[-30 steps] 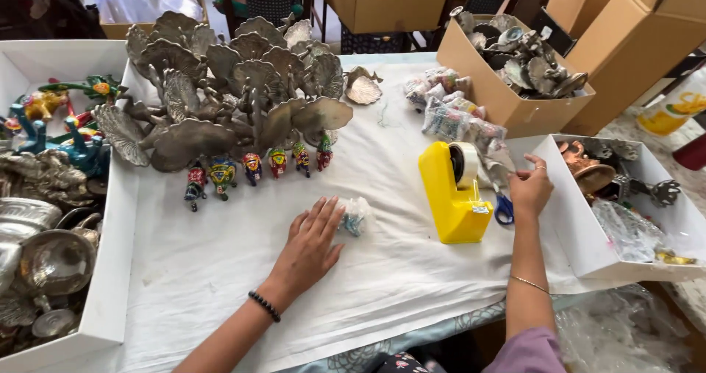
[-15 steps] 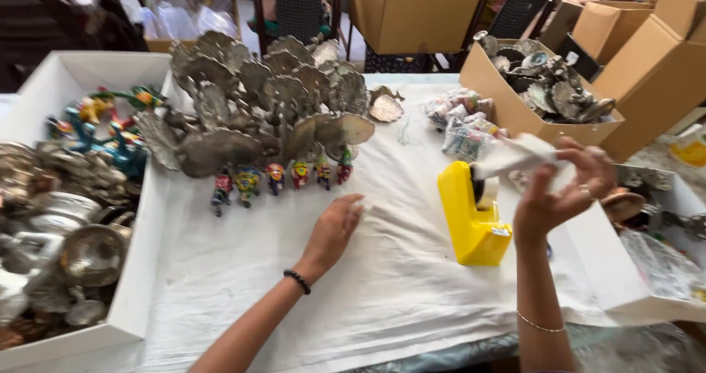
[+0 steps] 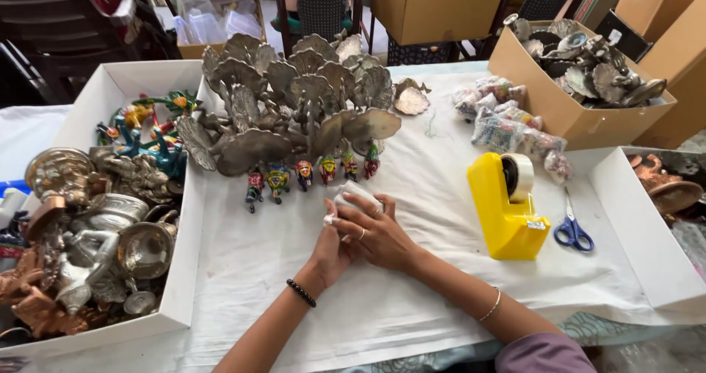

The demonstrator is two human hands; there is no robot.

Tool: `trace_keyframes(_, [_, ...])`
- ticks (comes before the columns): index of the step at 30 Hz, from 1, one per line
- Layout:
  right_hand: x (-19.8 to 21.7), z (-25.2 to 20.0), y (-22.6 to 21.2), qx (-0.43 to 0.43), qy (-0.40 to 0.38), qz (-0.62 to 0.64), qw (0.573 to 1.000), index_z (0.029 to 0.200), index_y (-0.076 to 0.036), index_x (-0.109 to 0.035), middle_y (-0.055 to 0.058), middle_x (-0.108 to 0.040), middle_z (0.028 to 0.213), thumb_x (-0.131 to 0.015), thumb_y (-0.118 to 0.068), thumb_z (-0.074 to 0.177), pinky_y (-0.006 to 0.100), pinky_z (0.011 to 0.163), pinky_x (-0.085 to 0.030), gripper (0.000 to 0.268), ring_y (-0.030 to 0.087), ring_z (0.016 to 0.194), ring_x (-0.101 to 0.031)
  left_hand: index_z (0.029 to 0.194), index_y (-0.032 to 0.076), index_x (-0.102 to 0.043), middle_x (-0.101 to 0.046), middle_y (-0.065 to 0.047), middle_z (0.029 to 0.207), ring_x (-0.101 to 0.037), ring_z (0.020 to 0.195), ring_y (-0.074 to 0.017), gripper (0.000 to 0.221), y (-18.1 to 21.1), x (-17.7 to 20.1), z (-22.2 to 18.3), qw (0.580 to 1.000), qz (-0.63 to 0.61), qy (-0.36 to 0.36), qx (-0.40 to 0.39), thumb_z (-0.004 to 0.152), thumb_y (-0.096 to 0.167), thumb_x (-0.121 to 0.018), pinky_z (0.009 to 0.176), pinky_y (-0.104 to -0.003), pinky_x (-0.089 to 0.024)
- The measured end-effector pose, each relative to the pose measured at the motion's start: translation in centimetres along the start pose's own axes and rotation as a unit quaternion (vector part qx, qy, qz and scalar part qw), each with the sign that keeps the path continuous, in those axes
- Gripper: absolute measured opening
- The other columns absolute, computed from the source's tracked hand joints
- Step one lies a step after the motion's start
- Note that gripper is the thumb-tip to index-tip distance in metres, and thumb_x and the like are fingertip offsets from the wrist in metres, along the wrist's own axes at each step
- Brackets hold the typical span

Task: Wrapping small metal and painted figurines in bubble wrap and securing them with tape.

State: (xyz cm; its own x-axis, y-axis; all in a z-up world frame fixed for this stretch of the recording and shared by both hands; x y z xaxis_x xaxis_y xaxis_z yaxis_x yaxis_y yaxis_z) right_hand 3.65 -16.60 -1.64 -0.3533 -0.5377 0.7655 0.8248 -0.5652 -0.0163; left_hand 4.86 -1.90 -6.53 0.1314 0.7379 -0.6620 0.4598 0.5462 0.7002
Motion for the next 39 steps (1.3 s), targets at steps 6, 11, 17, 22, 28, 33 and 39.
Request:
trace_keyframes(6, [1.8, -0.2, 0.7, -0.172, -0.044, 0.18, 0.967, 0.141, -0.012, -0.061, 0.009, -0.069, 0.119, -0.057, -0.029, 0.099, 0.039, 0.097, -0.048, 0.045, 0.03, 0.106, -0.06, 0.141, 0.019, -0.054, -0.059, 0.003, 0.096, -0.044, 0.069, -0.0087, 0.077, -2.0, 0.8, 0.3, 0.963, 0.266, 0.028, -0.044, 0.097, 0.073, -0.023, 0.059, -0.029, -0.035])
trace_keyframes(11, [0.0, -2.2, 3.7, -0.248, -0.065, 0.358, 0.898, 0.125, -0.008, -0.069, 0.012, -0.076, 0.107, -0.042, -0.037, 0.108, 0.036, 0.094, -0.052, 0.043, 0.025, 0.102, -0.07, 0.138, 0.006, -0.06, -0.068, -0.002, 0.111, -0.062, 0.099, -0.0062, 0.08, -3.0, 1.7, 0.7, 0.924, 0.327, -0.09, -0.177, 0.103, 0.073, -0.032, 0.085, -0.024, -0.052])
trace_keyframes(17, [-1.4, -2.6, 4.9, -0.261, -0.094, 0.484, 0.83, 0.128, -0.003, -0.065, 0.012, -0.072, 0.117, -0.041, -0.042, 0.11, 0.032, 0.098, -0.05, 0.05, 0.016, 0.11, -0.065, 0.135, 0.009, -0.058, -0.069, -0.002, 0.102, -0.066, 0.085, -0.0095, 0.059, -0.2, -2.7, -2.1, 0.928, 0.344, -0.056, -0.129, 0.087, 0.043, -0.07, 0.066, -0.028, -0.058])
trace_keyframes(22, [-2.9, -3.6, 6.9, -0.377, -0.056, 0.62, 0.686, 0.127, -0.006, -0.065, 0.007, -0.071, 0.114, -0.042, -0.042, 0.11, 0.029, 0.091, -0.054, 0.047, 0.012, 0.101, -0.066, 0.136, 0.01, -0.05, -0.067, -0.003, 0.092, -0.067, 0.076, -0.0111, 0.058, -0.1, -3.1, -2.2, 0.936, 0.318, -0.071, -0.129, 0.087, 0.028, -0.076, 0.064, -0.027, -0.056])
trace_keyframes(28, [-2.9, -3.7, 7.3, -0.427, 0.031, 0.661, 0.617, 0.119, -0.007, -0.065, 0.0, -0.066, 0.096, -0.057, -0.026, 0.104, 0.023, 0.076, -0.054, 0.025, 0.006, 0.085, -0.062, 0.133, 0.006, -0.056, -0.066, 0.003, 0.106, -0.066, 0.092, -0.0068, 0.047, -0.5, -2.4, 1.1, 0.907, 0.345, -0.104, -0.216, 0.095, 0.03, -0.069, 0.076, -0.024, -0.058])
trace_keyframes(33, [-11.3, -9.0, 11.1, -0.393, 0.097, 0.612, 0.679, 0.108, -0.009, -0.061, 0.001, -0.066, 0.09, -0.07, -0.018, 0.095, 0.029, 0.063, -0.05, 0.018, 0.012, 0.076, -0.063, 0.121, 0.002, -0.067, -0.071, -0.001, 0.09, -0.061, 0.083, -0.0055, 0.044, 4.2, -10.7, 3.6, 0.841, 0.478, -0.071, -0.245, 0.097, 0.039, -0.068, 0.072, -0.023, -0.052])
trace_keyframes(39, [-15.0, -9.0, 11.2, -0.357, 0.039, 0.386, 0.85, 0.089, 0.001, -0.065, 0.012, -0.072, 0.081, -0.07, -0.013, 0.095, 0.038, 0.071, -0.052, 0.016, 0.019, 0.075, -0.064, 0.127, 0.002, -0.061, -0.07, -0.002, 0.096, -0.061, 0.083, -0.0075, 0.048, 1.7, -14.2, 18.9, 0.927, 0.292, -0.03, -0.233, 0.095, 0.036, -0.071, 0.071, -0.025, -0.05])
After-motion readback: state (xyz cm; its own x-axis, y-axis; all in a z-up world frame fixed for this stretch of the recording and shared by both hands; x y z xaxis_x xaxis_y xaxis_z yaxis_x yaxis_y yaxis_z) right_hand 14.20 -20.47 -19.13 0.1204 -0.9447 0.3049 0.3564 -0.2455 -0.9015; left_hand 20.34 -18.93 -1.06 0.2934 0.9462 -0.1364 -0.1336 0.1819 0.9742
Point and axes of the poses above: each hand's wrist, its own z-axis towards the middle knuckle, its own x-axis out of the back of the hand, y = z × x, the point moved 1 cm from there along z, towards the middle knuckle
